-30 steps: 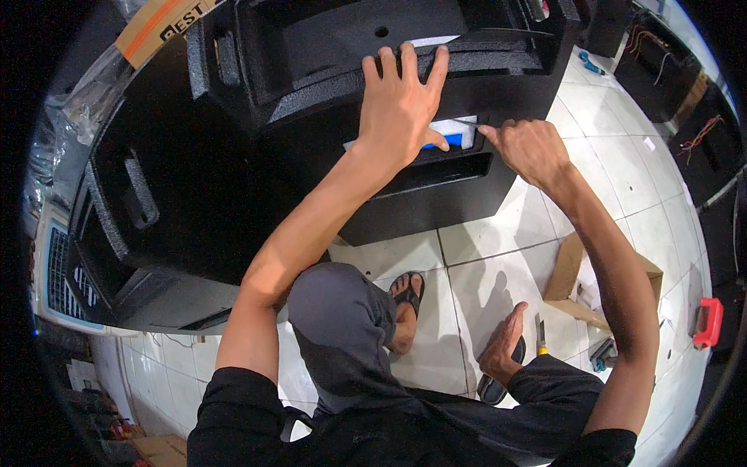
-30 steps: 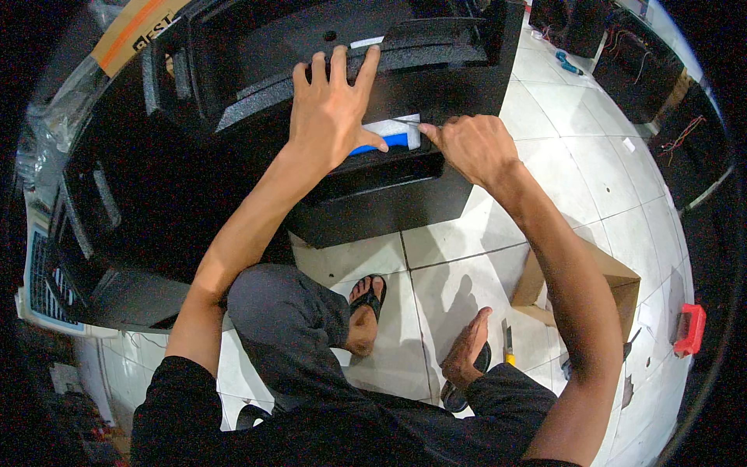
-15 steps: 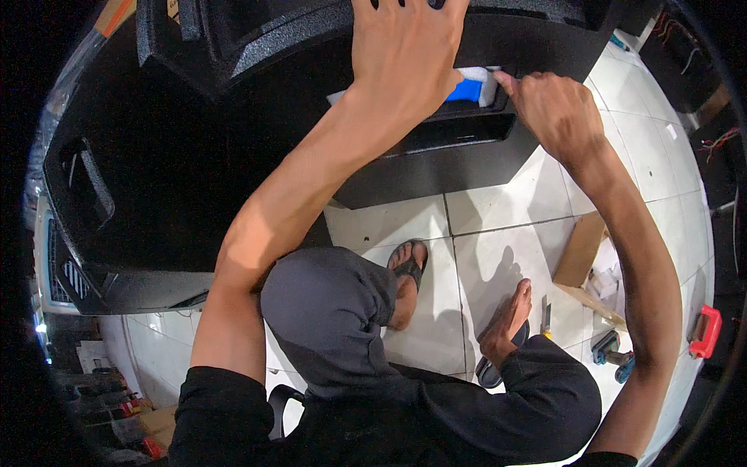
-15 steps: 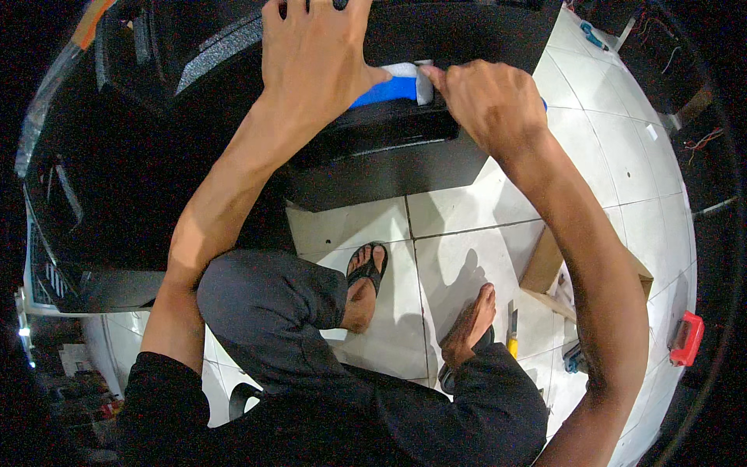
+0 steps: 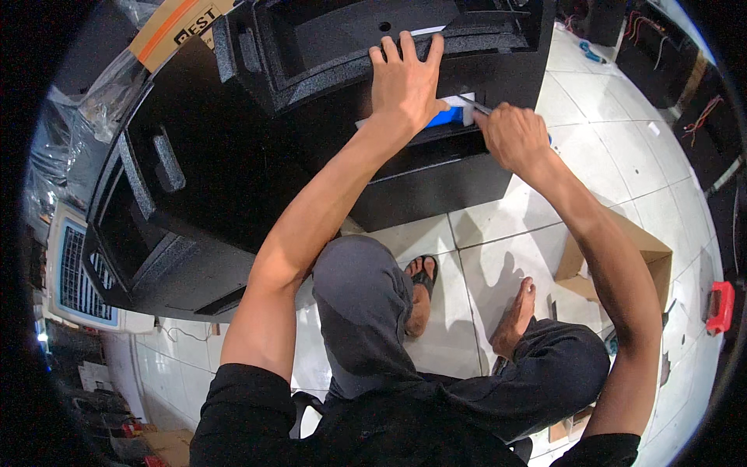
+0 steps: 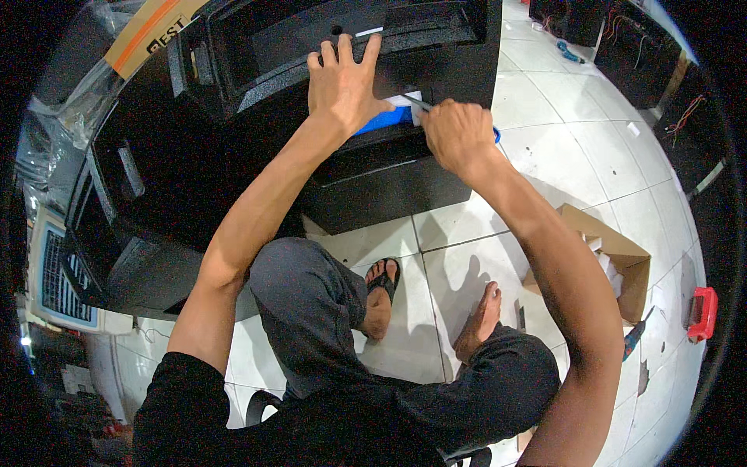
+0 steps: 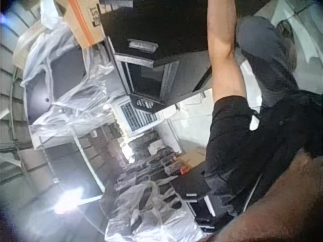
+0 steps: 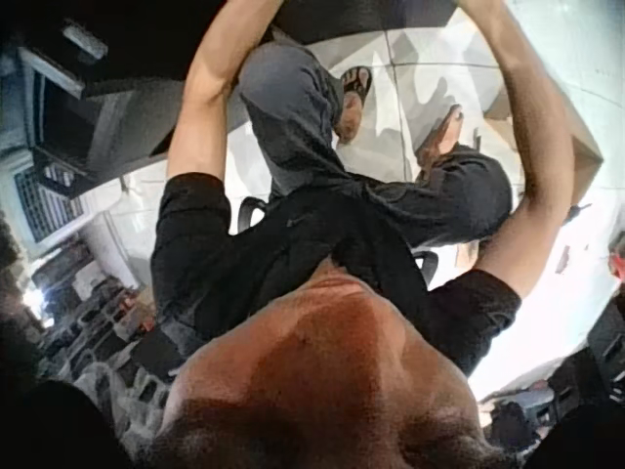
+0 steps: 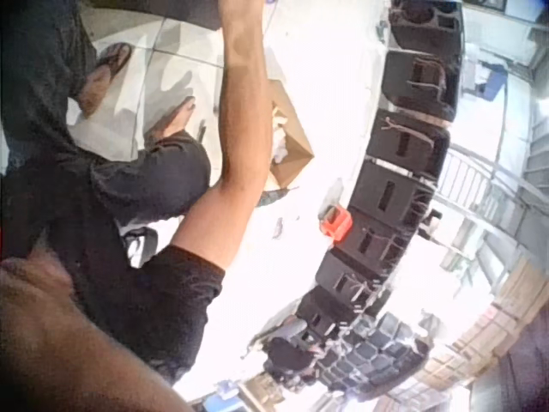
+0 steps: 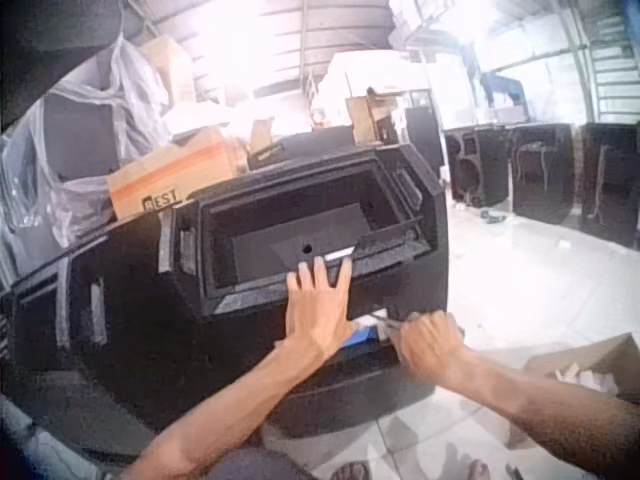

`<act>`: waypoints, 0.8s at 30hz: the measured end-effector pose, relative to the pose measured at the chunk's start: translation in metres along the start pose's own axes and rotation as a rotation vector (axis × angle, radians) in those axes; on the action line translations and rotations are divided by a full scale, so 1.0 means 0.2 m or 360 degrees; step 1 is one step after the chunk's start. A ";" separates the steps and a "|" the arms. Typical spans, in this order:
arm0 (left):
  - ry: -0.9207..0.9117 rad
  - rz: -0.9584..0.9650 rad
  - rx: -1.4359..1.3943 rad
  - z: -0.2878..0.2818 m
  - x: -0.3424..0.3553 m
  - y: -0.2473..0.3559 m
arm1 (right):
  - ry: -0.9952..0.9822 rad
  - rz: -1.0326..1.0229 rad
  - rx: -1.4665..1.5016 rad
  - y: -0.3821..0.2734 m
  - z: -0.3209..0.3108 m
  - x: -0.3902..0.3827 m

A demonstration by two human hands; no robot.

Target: The person cuts white foam pieces using a yellow utility knife and places them into a black speaker enclosure to cushion a blue electronic device. The person repeatedly measures, cuts, and inserts foam pieces to fill gaps around the device.

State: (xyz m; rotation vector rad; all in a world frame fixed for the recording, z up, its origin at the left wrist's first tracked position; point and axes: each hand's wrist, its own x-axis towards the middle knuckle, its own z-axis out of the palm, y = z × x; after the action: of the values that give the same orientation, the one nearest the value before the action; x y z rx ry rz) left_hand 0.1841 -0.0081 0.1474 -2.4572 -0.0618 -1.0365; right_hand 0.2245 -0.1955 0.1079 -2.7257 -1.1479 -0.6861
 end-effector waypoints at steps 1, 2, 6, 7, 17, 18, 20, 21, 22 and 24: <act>-0.0079 -0.0014 -0.0024 -0.04 0.01 0.01 | 0.0064 -0.0075 0.0010 0.00 -0.01 -0.05; -0.0074 -0.0012 -0.0017 -0.05 0.01 0.02 | 0.0126 -0.0152 0.0022 0.01 -0.03 -0.07; -0.0043 0.0016 -0.0006 -0.05 -0.01 -0.01 | -0.0237 -0.0217 0.0057 0.11 -0.08 -0.07; -0.0032 0.0032 -0.0014 -0.06 -0.02 -0.01 | -0.0195 -0.0239 -0.0005 0.12 -0.08 -0.08; -0.0085 0.0098 -0.0030 -0.05 -0.03 -0.05 | 0.0200 0.0022 0.0283 0.09 -0.01 -0.30; -0.0080 0.0066 -0.0040 -0.05 -0.03 -0.04 | 0.0233 0.0033 0.0264 0.09 0.01 -0.30; -0.0070 0.0042 -0.0053 -0.11 -0.02 -0.03 | 0.0304 0.0059 0.0230 0.06 0.05 -0.28; -0.0065 0.0047 -0.0062 -0.17 -0.03 -0.01 | 0.0313 0.0071 0.0254 0.07 0.06 -0.27; -0.0060 0.0050 -0.0065 -0.21 -0.02 0.00 | 0.0324 0.0080 0.0281 0.08 0.08 -0.26; -0.0166 0.0029 -0.0183 -0.22 0.00 -0.01 | 0.0346 0.0105 0.0323 0.09 0.10 -0.25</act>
State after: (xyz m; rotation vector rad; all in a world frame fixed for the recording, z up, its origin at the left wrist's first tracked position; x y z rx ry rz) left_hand 0.1543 -0.0256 0.1736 -2.6096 -0.0140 -0.9278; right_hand 0.2147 -0.2357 0.0693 -2.4402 -1.0138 -0.7868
